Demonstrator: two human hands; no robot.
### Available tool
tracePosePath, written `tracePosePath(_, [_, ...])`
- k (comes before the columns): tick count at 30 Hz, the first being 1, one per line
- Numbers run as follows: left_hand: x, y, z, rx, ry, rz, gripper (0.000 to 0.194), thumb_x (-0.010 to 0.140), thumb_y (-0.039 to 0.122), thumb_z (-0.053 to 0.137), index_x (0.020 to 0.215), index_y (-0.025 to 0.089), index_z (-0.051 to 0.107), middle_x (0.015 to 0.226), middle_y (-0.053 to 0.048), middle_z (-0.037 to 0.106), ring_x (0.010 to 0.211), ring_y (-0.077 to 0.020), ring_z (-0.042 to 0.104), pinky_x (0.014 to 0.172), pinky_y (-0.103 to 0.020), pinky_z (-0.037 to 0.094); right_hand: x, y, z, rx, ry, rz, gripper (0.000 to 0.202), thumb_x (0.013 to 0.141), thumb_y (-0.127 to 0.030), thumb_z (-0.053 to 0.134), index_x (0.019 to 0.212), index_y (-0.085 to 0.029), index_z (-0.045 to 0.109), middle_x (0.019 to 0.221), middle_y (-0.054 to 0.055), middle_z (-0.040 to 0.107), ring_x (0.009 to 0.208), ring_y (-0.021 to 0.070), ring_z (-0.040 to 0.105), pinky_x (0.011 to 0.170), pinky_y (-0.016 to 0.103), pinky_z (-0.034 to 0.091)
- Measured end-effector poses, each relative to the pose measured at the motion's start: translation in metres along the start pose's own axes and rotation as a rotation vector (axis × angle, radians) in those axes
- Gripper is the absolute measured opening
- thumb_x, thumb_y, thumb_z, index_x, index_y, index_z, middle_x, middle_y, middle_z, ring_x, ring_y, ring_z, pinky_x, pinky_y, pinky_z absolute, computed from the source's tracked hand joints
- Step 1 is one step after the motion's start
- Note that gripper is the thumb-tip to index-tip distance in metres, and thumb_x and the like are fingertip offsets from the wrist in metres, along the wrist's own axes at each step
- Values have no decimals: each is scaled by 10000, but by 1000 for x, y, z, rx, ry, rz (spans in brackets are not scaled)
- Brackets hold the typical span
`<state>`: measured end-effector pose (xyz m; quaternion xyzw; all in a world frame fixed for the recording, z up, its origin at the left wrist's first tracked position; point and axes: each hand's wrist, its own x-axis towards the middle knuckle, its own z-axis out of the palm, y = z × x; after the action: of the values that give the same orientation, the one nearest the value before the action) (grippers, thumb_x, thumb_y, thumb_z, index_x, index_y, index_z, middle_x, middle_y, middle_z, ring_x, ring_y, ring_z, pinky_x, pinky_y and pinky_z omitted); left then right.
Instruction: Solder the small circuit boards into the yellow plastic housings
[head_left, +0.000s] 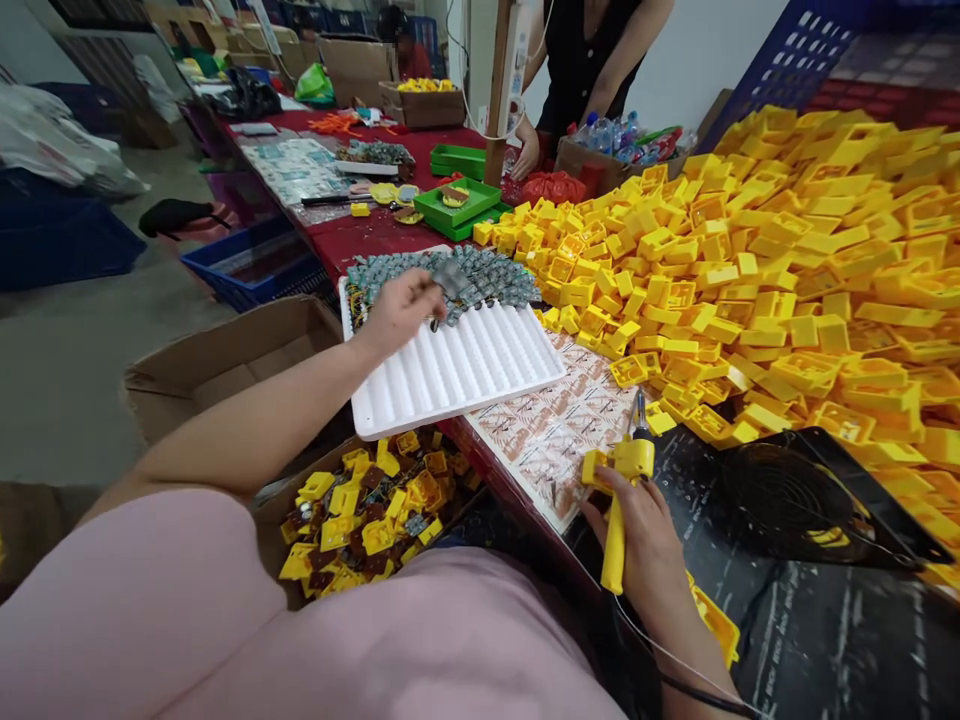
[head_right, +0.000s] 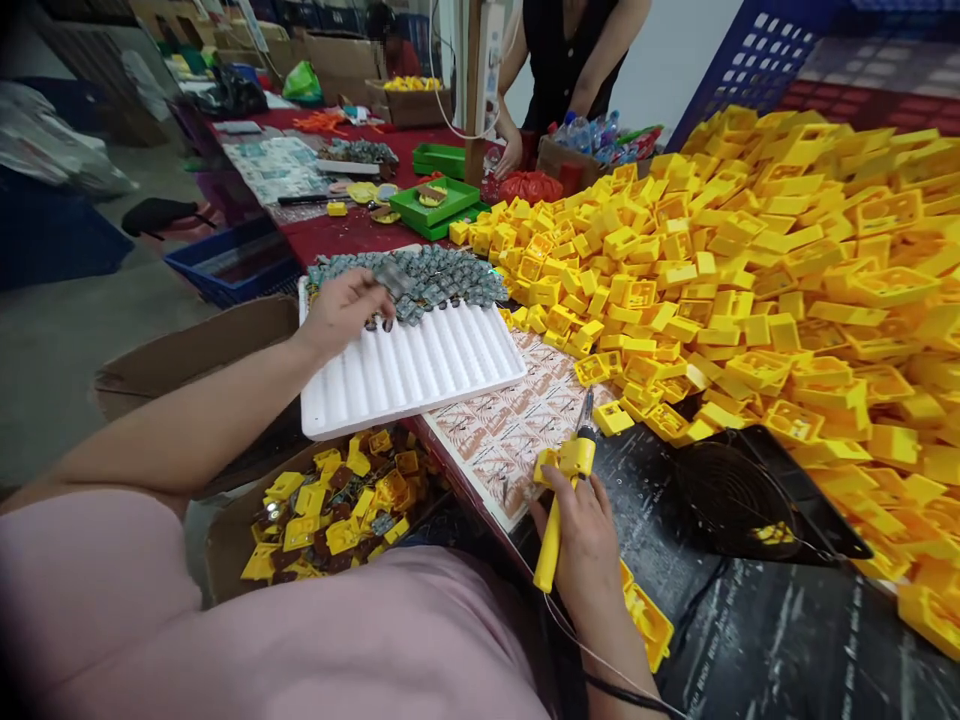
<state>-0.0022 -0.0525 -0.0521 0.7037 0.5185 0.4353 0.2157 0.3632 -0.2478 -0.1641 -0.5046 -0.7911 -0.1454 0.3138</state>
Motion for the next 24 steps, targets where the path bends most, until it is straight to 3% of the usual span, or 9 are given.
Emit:
tracePosePath(4, [-37,63,27,93,-713,217,242,925,356,561,908,188,734,732,-9,742,640,-130,652,633,-238,484,6,-17,-31,65,70,30,412,1019,-345,669,1394,-228,547,1098,104,759,947,264,773,824,405,653])
tracePosePath(7, [-75,95,59,233,-944,356,180,913,207,586,850,189,754,755,-25,781,699,-145,712,641,-228,492,18,-40,-46,219,84,30,417,998,-337,712,1372,-224,570,1094,102,768,930,264,791,730,341,652])
tracePosePath(9, [-95,105,79,314,-970,451,185,920,201,589,858,191,764,781,-64,794,762,-195,744,636,-261,495,24,-52,-50,311,87,67,348,1005,-342,706,1312,-212,609,1077,97,785,882,254,801,704,316,655])
tracePosePath(11, [-107,107,93,161,-963,416,193,942,220,573,953,186,762,833,-81,802,805,-204,750,667,-272,509,27,-59,-52,377,112,133,246,998,-279,712,1230,-234,644,998,45,799,783,210,795,669,271,647])
tracePosePath(13, [-112,103,104,-243,-973,193,236,937,266,612,1132,178,713,904,-72,801,812,-170,738,716,-257,533,24,-59,-54,385,135,222,199,973,-224,738,1147,-266,650,895,-19,782,690,161,769,633,227,627])
tracePosePath(15, [-113,98,116,-675,-983,-120,469,863,336,747,1287,178,625,965,-59,791,823,-143,722,753,-245,549,18,-56,-56,366,178,337,222,960,-233,760,1129,-277,622,871,-42,762,687,141,761,637,211,622])
tracePosePath(17, [-114,94,128,-924,-980,-349,649,752,360,883,1309,174,606,956,-39,773,821,-124,705,759,-227,543,12,-53,-58,375,210,443,279,976,-255,746,1195,-275,576,907,-36,763,746,142,774,698,231,647])
tracePosePath(21, [-120,93,146,-916,-914,-434,562,708,391,948,1155,135,724,804,22,697,681,-67,627,662,-185,484,6,-52,-60,439,283,521,309,953,-204,758,1185,-279,568,893,-49,755,771,137,775,744,251,657])
tracePosePath(24, [-124,92,151,-870,-901,-439,629,681,497,957,1159,136,765,808,20,686,655,-71,608,628,-199,493,5,-54,-62,418,329,525,324,945,-176,759,1181,-284,566,900,-52,749,775,126,771,758,244,654])
